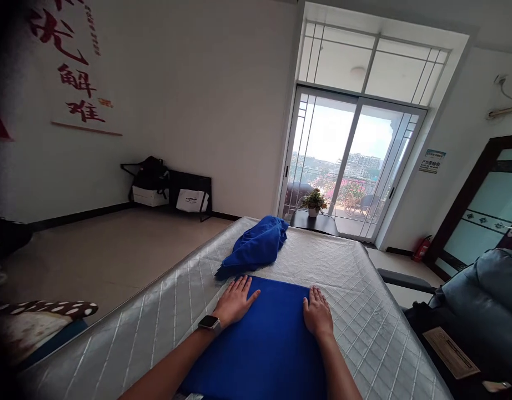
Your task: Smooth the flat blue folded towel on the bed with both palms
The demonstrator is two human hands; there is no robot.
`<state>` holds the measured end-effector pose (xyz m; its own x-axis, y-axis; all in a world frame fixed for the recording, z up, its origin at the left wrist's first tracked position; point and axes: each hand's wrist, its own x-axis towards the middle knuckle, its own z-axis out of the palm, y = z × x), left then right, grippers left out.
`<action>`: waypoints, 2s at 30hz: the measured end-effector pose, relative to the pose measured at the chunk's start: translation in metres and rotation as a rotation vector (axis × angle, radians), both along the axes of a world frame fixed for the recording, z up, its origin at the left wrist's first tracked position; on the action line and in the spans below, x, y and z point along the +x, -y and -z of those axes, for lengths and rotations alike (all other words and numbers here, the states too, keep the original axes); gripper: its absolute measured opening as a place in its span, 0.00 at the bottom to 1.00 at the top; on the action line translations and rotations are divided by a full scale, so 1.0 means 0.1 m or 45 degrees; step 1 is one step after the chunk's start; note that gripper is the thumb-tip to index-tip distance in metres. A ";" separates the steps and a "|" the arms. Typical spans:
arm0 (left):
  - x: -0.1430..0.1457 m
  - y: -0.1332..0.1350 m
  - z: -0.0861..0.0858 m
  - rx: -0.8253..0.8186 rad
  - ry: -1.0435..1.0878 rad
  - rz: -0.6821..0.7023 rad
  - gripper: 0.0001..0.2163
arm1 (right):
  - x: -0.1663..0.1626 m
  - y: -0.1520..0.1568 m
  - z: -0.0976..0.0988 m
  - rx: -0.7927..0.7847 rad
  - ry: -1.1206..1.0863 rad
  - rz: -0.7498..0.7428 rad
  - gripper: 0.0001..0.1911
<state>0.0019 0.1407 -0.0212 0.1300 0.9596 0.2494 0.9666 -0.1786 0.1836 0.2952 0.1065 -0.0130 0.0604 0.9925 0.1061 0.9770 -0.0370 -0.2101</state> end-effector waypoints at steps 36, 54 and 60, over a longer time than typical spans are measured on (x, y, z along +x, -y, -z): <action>-0.08 -0.18 0.03 -0.014 0.083 0.046 0.39 | 0.01 -0.04 0.03 -0.029 -0.003 0.006 0.33; -0.05 -0.14 0.02 0.027 0.085 0.019 0.37 | 0.02 -0.07 0.04 -0.038 0.018 0.016 0.34; -0.05 -0.12 0.00 0.026 0.109 0.010 0.37 | 0.04 -0.08 0.03 -0.031 0.016 0.004 0.34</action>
